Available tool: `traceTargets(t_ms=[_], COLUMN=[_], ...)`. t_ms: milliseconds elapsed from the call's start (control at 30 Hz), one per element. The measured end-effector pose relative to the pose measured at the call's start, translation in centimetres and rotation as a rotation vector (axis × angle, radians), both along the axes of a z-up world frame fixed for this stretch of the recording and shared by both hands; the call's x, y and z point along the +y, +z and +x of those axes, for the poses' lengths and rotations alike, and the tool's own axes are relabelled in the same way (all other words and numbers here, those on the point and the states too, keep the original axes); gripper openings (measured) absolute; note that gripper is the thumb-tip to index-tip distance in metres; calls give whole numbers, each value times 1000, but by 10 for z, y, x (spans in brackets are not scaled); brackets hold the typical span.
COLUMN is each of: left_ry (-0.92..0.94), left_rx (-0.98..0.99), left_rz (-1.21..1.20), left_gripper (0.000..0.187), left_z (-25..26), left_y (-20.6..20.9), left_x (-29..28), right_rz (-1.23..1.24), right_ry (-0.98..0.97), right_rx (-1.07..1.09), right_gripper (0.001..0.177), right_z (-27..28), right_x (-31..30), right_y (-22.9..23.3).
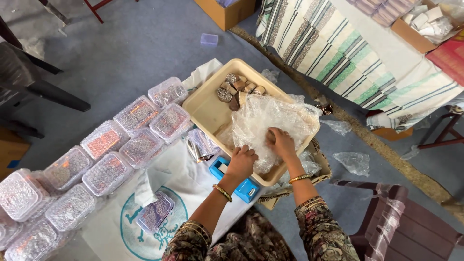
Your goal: The person wraps small plastic containers filled with beads in bubble wrap. They place a container on a sheet of bubble wrap, fold the wrap around it, and secure it with tape. The wrapped items are then placed in a tray.
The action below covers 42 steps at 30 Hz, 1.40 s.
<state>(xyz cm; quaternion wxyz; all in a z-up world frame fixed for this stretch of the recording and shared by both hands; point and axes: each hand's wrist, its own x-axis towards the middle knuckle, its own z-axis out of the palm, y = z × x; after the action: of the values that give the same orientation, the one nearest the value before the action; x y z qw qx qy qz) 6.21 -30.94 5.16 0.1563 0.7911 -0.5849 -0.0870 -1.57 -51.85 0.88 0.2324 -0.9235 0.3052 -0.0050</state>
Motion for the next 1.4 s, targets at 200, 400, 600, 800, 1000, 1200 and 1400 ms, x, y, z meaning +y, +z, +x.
traceTargets(t_ms=[200, 400, 600, 800, 1000, 1200, 1400], left_ry=[279, 544, 796, 843, 569, 643, 498], left_rx=[795, 538, 597, 617, 53, 1563, 1298], left_rz=[-312, -145, -88, 200, -667, -832, -995], left_gripper=[46, 58, 84, 37, 18, 14, 17], left_z=[13, 42, 37, 58, 58, 71, 68], left_y=[-11, -34, -19, -24, -20, -6, -52], left_x=[-43, -56, -61, -68, -64, -30, 44], right_rz=[93, -105, -159, -247, -181, -134, -173], right_ry=[-127, -169, -40, -114, -174, -216, -174], right_rx=[-214, -235, -433, -272, -263, -153, -99], right_gripper=[45, 63, 70, 50, 52, 54, 48], right_z=[-6, -20, -16, -14, -13, -7, 2], right_x=[12, 16, 22, 13, 2, -7, -1], right_y=[-31, -9, 12, -5, -14, -9, -17])
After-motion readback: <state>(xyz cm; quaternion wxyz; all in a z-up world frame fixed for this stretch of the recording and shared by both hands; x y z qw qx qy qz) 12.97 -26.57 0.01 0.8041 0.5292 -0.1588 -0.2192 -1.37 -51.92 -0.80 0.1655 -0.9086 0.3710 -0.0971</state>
